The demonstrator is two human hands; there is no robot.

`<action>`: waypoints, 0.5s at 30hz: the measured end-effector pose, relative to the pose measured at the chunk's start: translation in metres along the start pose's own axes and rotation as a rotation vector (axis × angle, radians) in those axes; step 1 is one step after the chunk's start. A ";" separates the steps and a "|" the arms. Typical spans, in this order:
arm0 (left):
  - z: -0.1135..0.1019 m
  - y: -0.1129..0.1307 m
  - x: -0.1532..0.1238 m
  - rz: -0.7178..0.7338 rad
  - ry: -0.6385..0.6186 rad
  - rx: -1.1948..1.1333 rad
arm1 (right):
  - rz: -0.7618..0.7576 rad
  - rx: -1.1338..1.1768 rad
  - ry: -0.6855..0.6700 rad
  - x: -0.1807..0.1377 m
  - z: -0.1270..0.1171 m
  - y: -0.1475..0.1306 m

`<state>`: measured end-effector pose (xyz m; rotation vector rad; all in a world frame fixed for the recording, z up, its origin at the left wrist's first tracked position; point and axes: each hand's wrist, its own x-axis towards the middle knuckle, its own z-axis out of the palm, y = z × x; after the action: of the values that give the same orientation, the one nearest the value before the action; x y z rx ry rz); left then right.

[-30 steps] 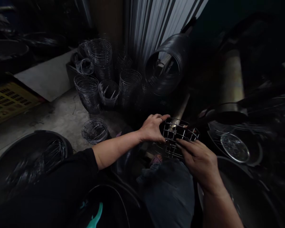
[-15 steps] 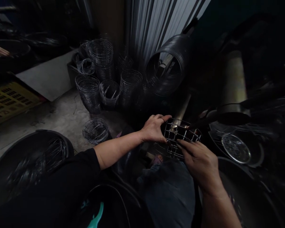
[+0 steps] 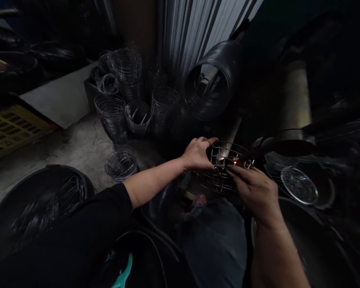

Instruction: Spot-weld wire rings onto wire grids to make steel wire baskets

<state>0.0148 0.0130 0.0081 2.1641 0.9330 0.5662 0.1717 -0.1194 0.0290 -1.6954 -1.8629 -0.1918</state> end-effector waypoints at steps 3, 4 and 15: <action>-0.001 0.002 0.004 -0.028 0.017 0.005 | 0.164 0.081 0.074 -0.010 -0.004 -0.004; -0.001 0.003 0.006 -0.040 0.026 0.007 | 0.232 0.134 0.113 -0.014 -0.006 -0.006; 0.023 -0.051 0.002 -0.006 0.022 -0.342 | 0.699 0.515 0.167 -0.067 -0.006 -0.017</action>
<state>0.0076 0.0297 -0.0450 1.8509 0.7892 0.6936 0.1578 -0.1821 0.0041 -1.7656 -0.9914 0.3858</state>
